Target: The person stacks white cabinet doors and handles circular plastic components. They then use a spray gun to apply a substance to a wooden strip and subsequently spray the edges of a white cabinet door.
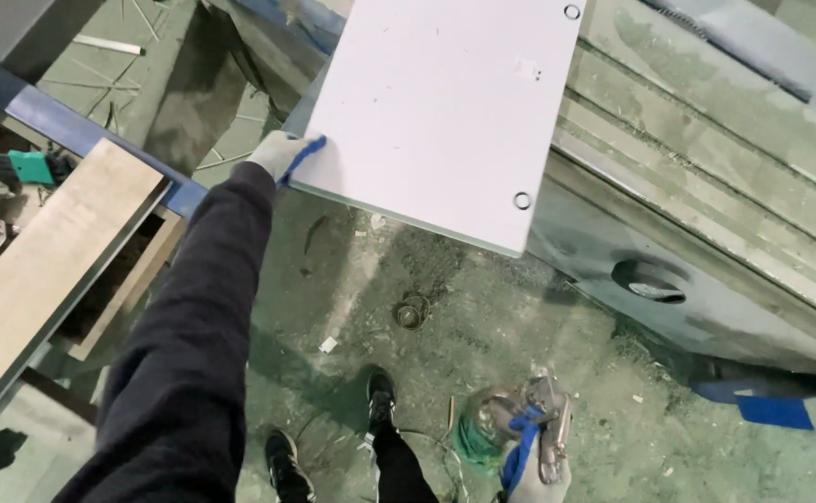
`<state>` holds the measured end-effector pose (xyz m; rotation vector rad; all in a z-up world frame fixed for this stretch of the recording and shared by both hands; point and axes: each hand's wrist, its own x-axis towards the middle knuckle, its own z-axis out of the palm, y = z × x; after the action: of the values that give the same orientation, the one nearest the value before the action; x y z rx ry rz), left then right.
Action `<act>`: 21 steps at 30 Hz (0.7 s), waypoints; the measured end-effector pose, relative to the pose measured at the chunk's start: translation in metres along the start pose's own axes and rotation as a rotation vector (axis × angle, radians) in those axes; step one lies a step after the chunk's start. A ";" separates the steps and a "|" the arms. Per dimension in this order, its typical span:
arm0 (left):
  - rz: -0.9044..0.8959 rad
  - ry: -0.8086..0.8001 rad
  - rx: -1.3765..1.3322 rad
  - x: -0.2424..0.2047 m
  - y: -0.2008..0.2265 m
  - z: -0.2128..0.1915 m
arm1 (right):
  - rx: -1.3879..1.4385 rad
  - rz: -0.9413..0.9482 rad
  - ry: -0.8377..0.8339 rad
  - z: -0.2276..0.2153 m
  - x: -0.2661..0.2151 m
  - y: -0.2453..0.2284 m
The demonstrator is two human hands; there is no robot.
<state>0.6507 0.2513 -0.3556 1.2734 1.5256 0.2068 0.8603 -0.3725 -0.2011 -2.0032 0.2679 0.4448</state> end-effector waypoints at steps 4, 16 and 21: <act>-0.076 -0.255 -0.256 -0.039 -0.018 0.052 | -0.024 0.019 -0.091 0.015 -0.018 -0.038; 0.163 -0.305 -1.249 -0.186 0.030 0.142 | -0.369 0.043 0.041 0.017 -0.028 -0.058; 0.196 -0.306 -1.379 -0.258 0.032 0.123 | -0.100 -0.146 -0.291 0.007 -0.015 -0.045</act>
<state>0.7252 0.0049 -0.2270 0.2821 0.6505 0.9448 0.8622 -0.3457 -0.1610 -2.0074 -0.0820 0.6582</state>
